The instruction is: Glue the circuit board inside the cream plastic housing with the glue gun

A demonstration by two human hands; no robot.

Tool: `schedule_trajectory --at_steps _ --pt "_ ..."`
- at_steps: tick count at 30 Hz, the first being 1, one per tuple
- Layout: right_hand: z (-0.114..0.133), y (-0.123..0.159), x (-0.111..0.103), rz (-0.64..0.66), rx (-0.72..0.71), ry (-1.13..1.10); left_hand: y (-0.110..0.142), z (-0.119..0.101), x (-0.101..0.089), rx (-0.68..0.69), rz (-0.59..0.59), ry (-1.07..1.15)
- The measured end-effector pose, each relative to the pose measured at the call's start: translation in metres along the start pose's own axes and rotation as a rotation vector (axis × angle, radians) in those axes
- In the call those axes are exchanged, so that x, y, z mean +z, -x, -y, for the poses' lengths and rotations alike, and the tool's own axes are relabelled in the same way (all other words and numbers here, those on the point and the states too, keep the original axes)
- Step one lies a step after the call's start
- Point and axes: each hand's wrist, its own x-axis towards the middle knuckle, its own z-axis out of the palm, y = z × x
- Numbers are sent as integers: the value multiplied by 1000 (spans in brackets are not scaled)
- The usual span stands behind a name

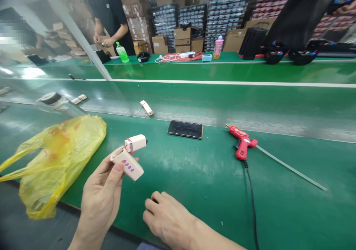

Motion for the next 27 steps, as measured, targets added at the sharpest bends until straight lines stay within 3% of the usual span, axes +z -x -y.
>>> schedule_trajectory --at_steps 9,16,20,27 --pt "-2 -24 -7 119 -69 18 -3 -2 5 -47 -27 -14" --pt "1 -30 -7 128 -79 21 1 -4 -8 7 16 -59" --pt "-2 -14 -7 93 -55 -40 3 -5 -24 15 2 -76" --pt "-11 38 -13 -25 253 -191 5 4 -38 14 -71 -36"
